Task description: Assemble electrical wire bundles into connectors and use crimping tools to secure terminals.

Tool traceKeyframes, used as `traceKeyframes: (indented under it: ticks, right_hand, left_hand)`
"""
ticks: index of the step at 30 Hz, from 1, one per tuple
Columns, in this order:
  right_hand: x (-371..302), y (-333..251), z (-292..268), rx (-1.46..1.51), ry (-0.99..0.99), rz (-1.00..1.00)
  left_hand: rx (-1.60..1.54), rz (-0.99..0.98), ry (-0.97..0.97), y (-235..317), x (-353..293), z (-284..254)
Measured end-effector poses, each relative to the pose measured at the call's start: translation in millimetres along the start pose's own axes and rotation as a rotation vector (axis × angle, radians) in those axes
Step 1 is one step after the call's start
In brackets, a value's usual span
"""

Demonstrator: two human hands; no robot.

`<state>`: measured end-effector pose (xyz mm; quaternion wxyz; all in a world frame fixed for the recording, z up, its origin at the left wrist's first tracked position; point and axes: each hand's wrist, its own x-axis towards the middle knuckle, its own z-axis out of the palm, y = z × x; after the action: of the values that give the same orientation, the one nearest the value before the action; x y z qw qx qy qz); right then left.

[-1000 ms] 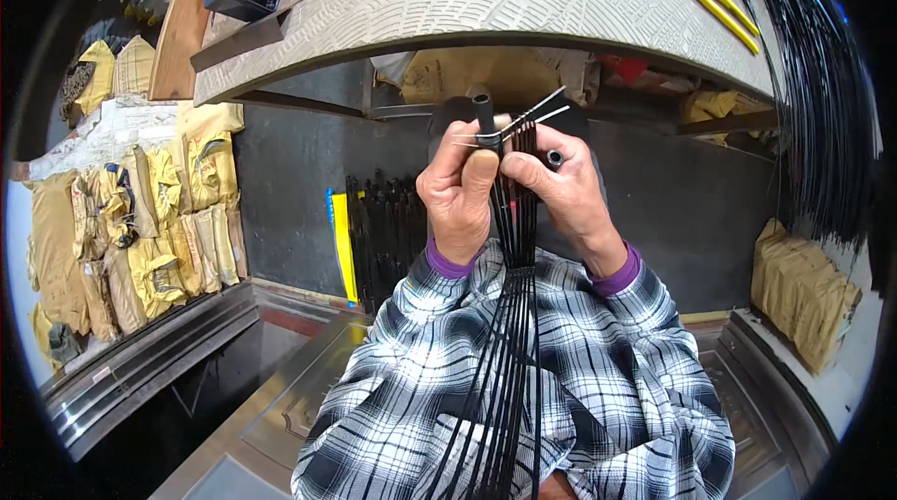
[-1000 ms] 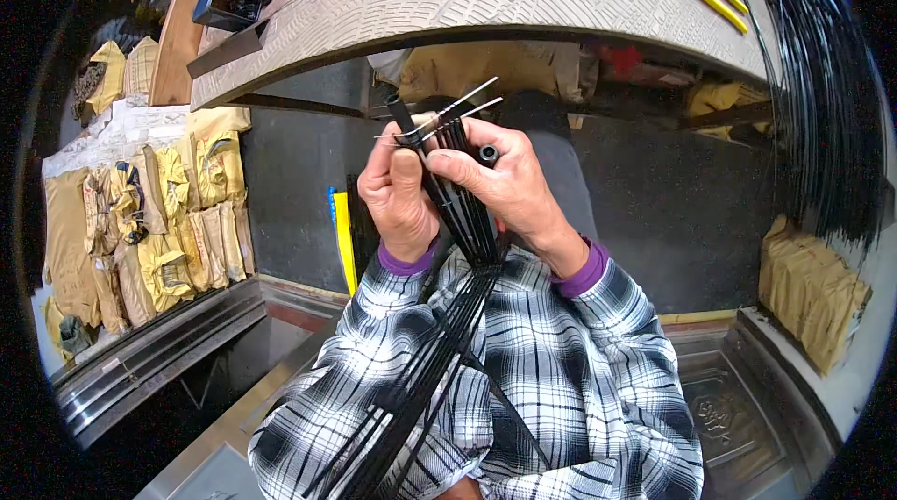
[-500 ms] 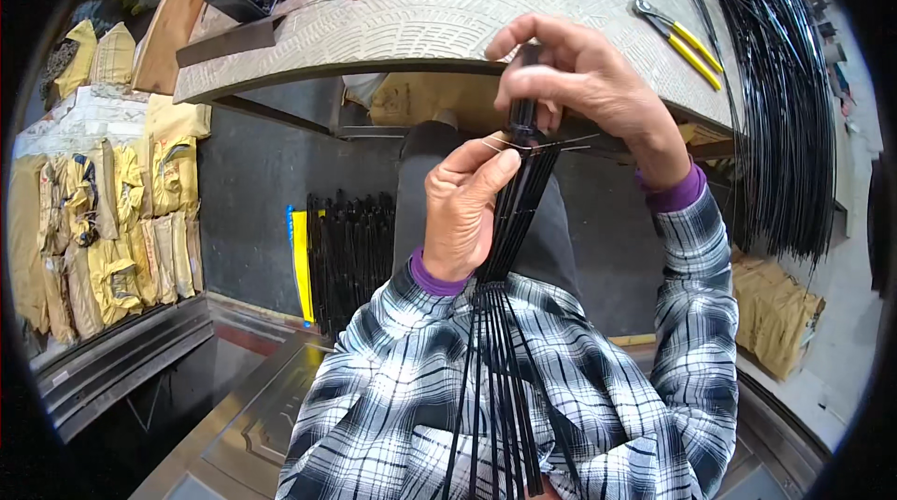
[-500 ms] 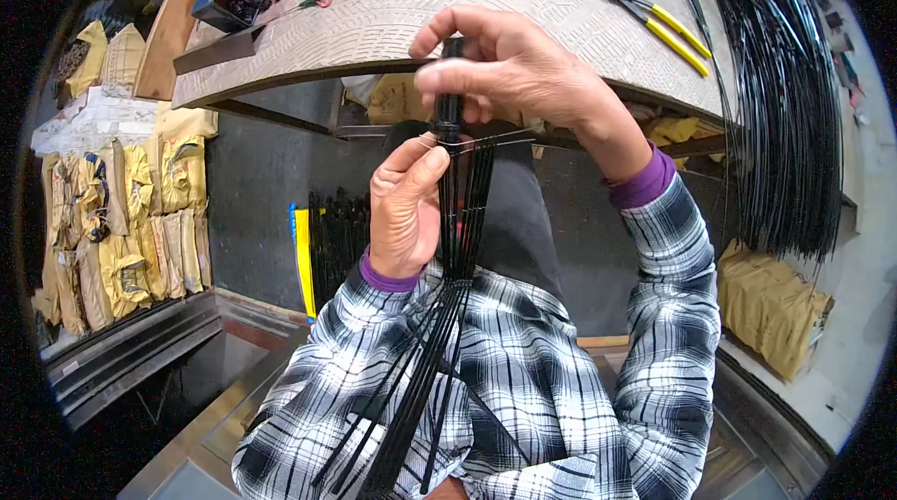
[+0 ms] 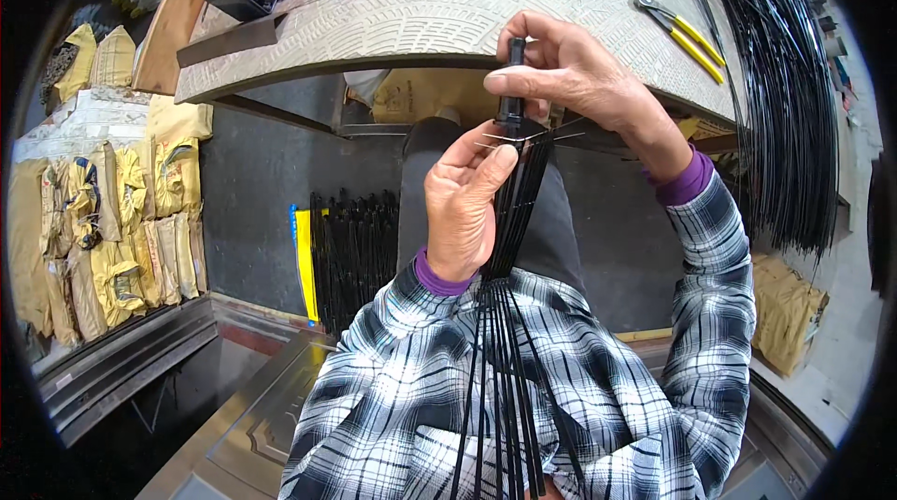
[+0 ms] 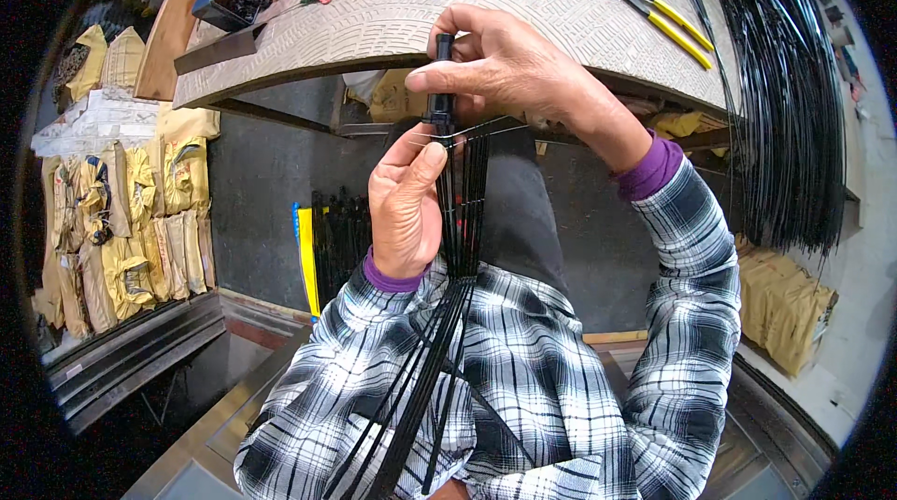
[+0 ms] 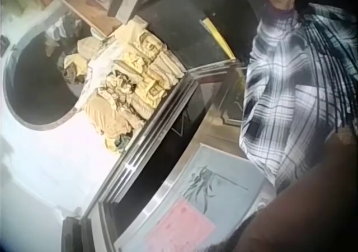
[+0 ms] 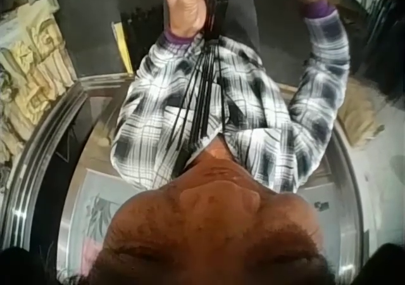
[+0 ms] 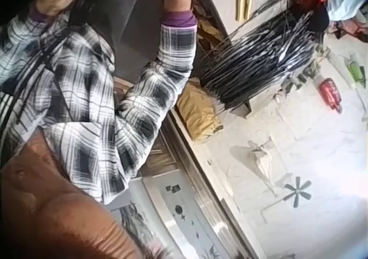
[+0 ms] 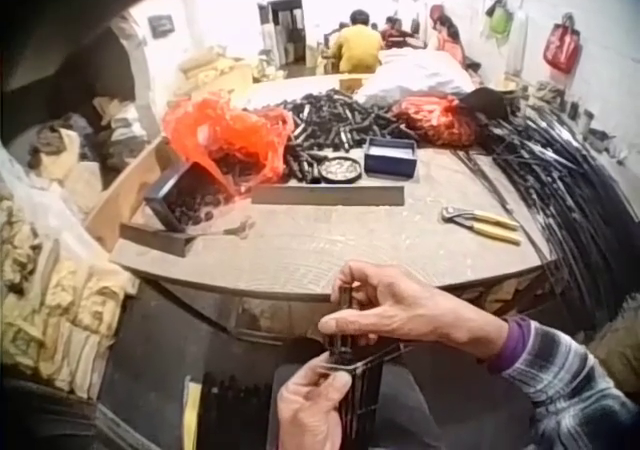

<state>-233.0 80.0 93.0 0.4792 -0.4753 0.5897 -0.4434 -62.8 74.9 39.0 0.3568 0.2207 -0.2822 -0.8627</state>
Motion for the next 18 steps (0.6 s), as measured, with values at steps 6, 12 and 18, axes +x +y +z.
traceKeyframes:
  ticks: [6, 12, 18]
  right_hand:
    - [0, -5, 0, -0.095, -0.001, 0.029]
    - [-4, 5, -9, 0.126, -0.166, -0.175]
    - [-6, 5, -8, 0.101, -0.182, -0.211]
  left_hand:
    - [-0.003, 0.039, 0.011, 0, -1, -2]
    - [-0.024, 0.040, 0.019, -1, -1, -2]
    - [-0.037, 0.010, 0.025, 0, -1, 1]
